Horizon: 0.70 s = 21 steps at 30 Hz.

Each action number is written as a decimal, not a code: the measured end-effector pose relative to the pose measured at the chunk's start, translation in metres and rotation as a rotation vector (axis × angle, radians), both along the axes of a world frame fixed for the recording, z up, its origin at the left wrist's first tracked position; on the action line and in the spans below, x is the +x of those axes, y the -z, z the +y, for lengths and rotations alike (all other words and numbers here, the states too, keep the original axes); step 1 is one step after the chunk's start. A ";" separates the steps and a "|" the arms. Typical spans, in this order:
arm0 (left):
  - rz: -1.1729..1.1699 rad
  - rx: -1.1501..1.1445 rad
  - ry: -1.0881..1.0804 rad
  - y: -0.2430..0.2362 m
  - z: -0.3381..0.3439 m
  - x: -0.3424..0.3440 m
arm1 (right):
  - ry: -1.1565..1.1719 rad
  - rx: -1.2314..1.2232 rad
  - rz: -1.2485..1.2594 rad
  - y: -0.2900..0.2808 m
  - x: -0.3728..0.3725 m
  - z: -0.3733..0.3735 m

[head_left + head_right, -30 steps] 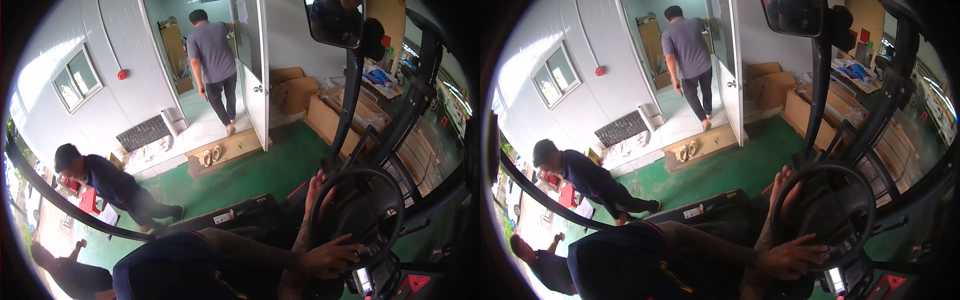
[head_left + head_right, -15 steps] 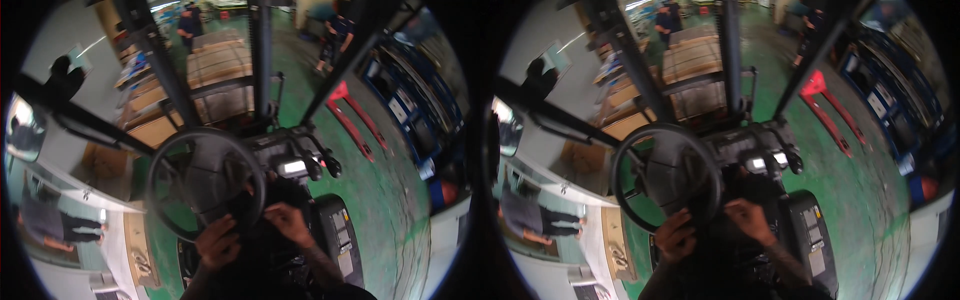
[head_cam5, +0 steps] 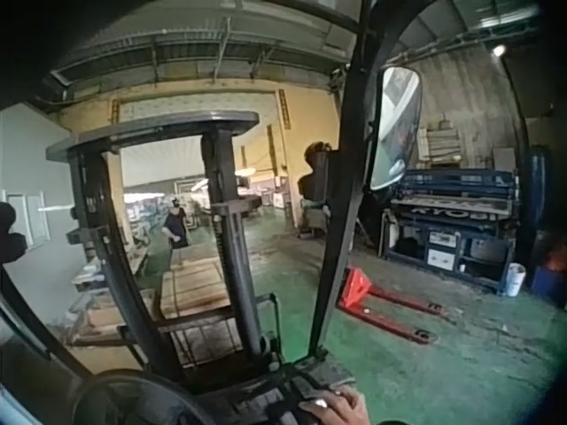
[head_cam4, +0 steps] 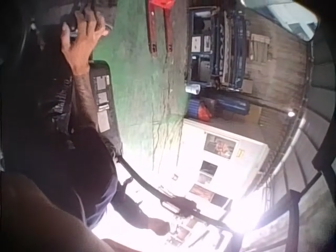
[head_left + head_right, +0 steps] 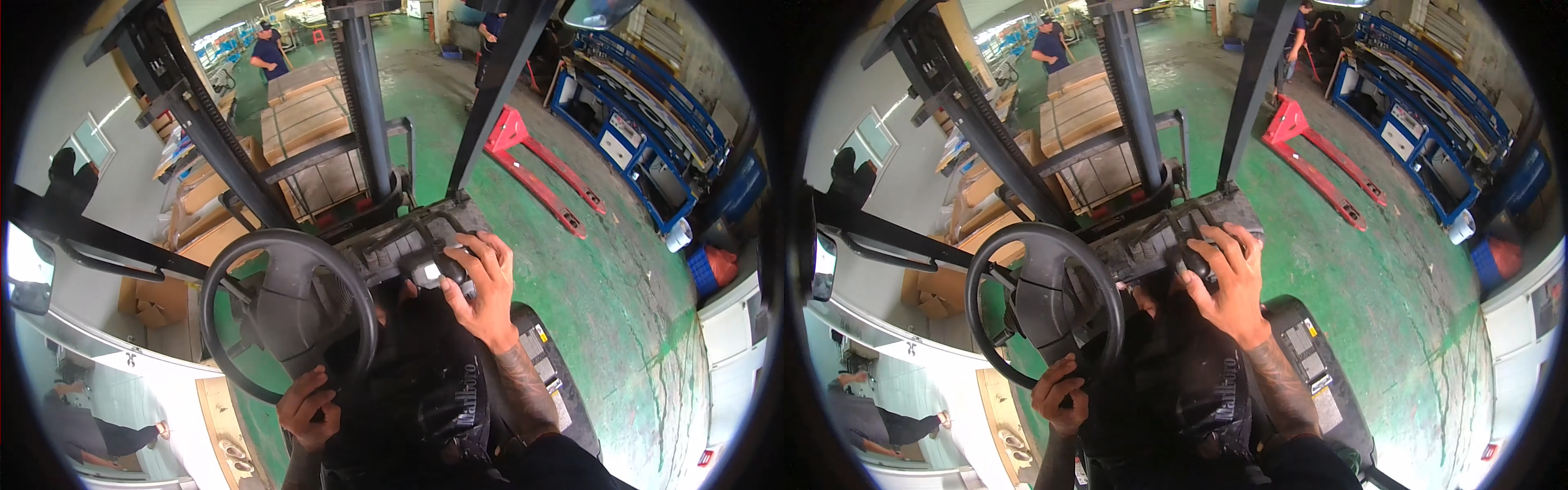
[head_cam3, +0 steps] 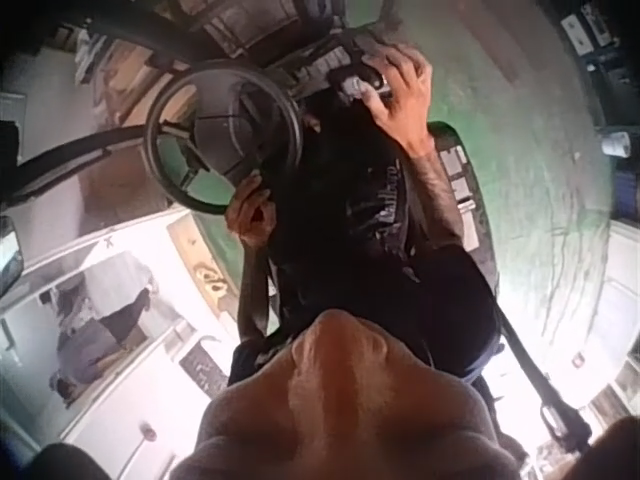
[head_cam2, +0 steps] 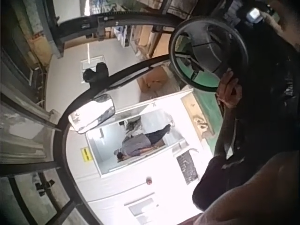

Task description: Operating a forklift to move and position a large wooden crate on a pallet in a warehouse or print shop production floor.

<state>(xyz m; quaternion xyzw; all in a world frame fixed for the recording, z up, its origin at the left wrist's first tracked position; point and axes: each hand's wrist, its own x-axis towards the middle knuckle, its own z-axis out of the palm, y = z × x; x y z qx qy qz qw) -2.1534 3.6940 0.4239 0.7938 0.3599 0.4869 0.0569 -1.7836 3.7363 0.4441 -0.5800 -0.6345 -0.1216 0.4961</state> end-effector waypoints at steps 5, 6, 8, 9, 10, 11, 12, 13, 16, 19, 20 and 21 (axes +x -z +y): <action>0.001 0.021 -0.012 0.002 -0.002 -0.006 | -0.003 -0.064 0.011 -0.001 -0.004 -0.004; -0.001 0.021 -0.008 0.002 -0.002 -0.007 | -0.007 -0.072 0.007 -0.001 -0.004 -0.005; -0.002 0.019 -0.010 0.002 -0.002 -0.005 | -0.012 -0.073 0.007 -0.003 -0.003 -0.003; -0.001 0.016 -0.011 0.002 -0.002 -0.005 | -0.015 -0.074 0.007 -0.003 -0.003 -0.003; -0.002 0.016 -0.012 0.002 -0.002 -0.004 | -0.016 -0.074 0.006 -0.003 -0.002 -0.002; -0.006 0.021 -0.018 0.002 -0.001 -0.004 | -0.017 -0.078 0.012 -0.004 -0.002 -0.002; -0.009 0.026 -0.023 0.002 -0.001 -0.003 | -0.018 -0.083 0.018 -0.004 -0.002 -0.002; -0.009 0.026 -0.023 0.003 -0.001 -0.003 | -0.019 -0.083 0.018 -0.003 -0.003 -0.002; 0.003 0.038 -0.031 0.003 -0.001 -0.001 | -0.035 -0.073 0.021 -0.002 -0.002 -0.001; 0.001 0.042 -0.029 0.003 -0.001 0.004 | -0.045 -0.069 0.020 -0.001 -0.002 0.000; -0.009 0.036 -0.032 0.003 -0.002 0.006 | -0.044 -0.069 0.021 -0.002 -0.002 0.000; -0.018 0.029 -0.034 0.003 -0.002 0.007 | -0.042 -0.068 0.022 -0.002 -0.002 0.000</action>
